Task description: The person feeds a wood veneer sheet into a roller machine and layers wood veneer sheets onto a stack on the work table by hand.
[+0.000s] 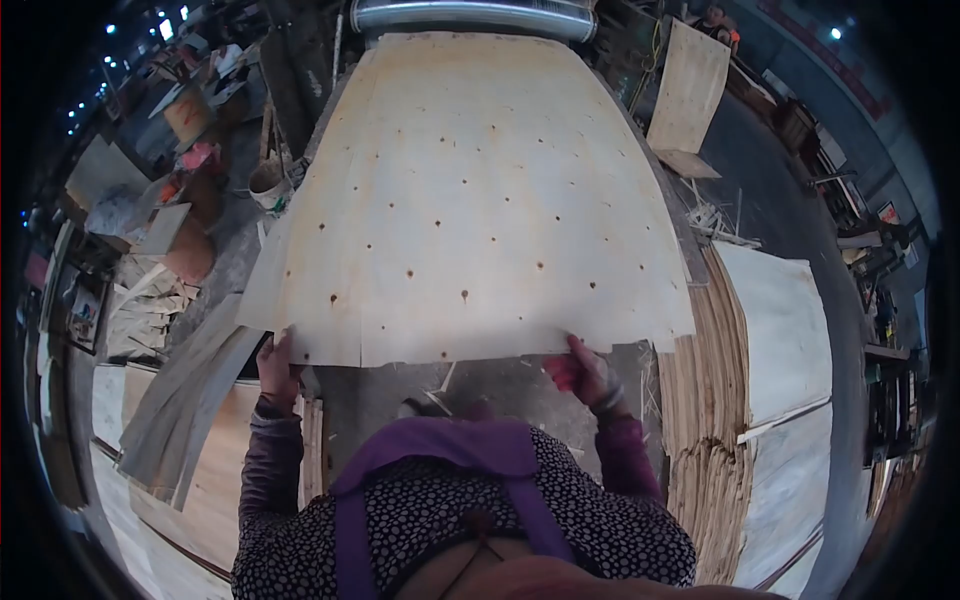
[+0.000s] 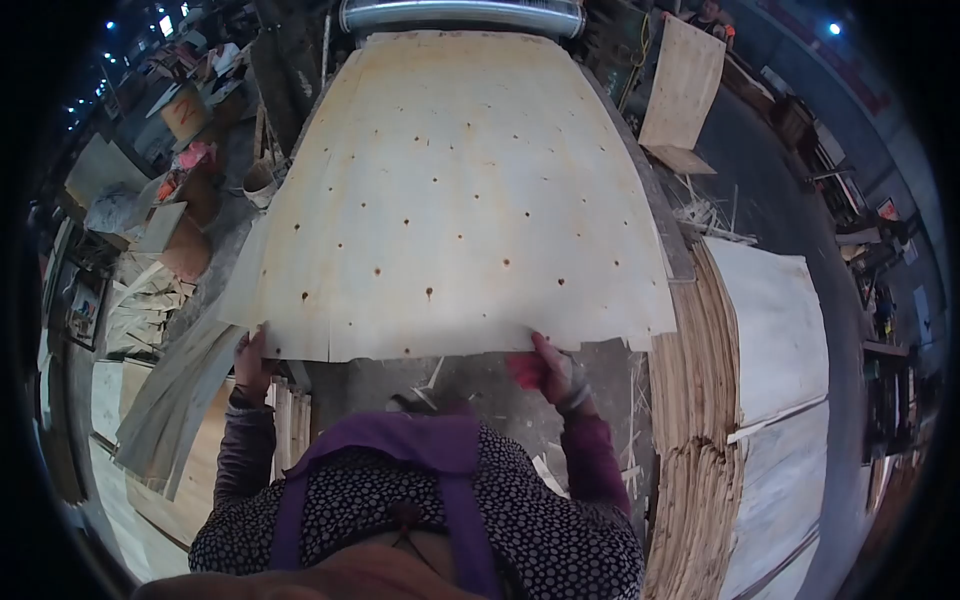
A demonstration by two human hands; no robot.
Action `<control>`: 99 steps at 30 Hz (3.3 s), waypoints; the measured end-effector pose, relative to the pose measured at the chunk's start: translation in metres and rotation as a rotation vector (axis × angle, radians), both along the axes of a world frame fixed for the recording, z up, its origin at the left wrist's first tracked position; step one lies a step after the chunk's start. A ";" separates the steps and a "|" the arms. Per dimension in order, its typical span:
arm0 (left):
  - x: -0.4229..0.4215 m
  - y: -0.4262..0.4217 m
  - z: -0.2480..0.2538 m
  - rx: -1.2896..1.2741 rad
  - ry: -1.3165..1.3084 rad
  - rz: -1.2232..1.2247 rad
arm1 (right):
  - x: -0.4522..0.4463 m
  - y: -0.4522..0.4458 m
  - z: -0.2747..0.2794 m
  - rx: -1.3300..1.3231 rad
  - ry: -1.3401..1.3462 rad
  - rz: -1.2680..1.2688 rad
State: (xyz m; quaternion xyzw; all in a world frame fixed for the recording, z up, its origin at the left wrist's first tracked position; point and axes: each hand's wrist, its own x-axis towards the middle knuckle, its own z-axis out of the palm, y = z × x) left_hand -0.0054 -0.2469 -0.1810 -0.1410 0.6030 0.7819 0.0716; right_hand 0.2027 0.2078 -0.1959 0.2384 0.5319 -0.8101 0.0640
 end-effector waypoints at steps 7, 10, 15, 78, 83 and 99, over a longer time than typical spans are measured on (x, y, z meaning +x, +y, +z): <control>-0.043 -0.010 0.030 -0.224 0.265 -0.103 | -0.025 -0.018 0.078 0.282 -0.008 -0.098; -0.100 -0.003 0.014 -0.130 0.068 -0.082 | -0.073 -0.015 0.039 0.263 0.016 -0.196; -0.134 -0.008 -0.036 -0.202 -0.179 -0.281 | -0.108 -0.021 0.021 0.147 -0.174 -0.017; -0.301 0.006 -0.047 -0.966 0.186 -0.331 | -0.274 -0.031 0.026 -0.394 -0.070 0.198; -0.304 0.064 0.078 -0.579 0.675 -0.319 | -0.271 -0.033 0.018 -0.414 -0.083 0.192; -0.093 0.233 0.298 0.745 1.378 -1.090 | -0.269 -0.040 0.030 -0.335 0.094 0.258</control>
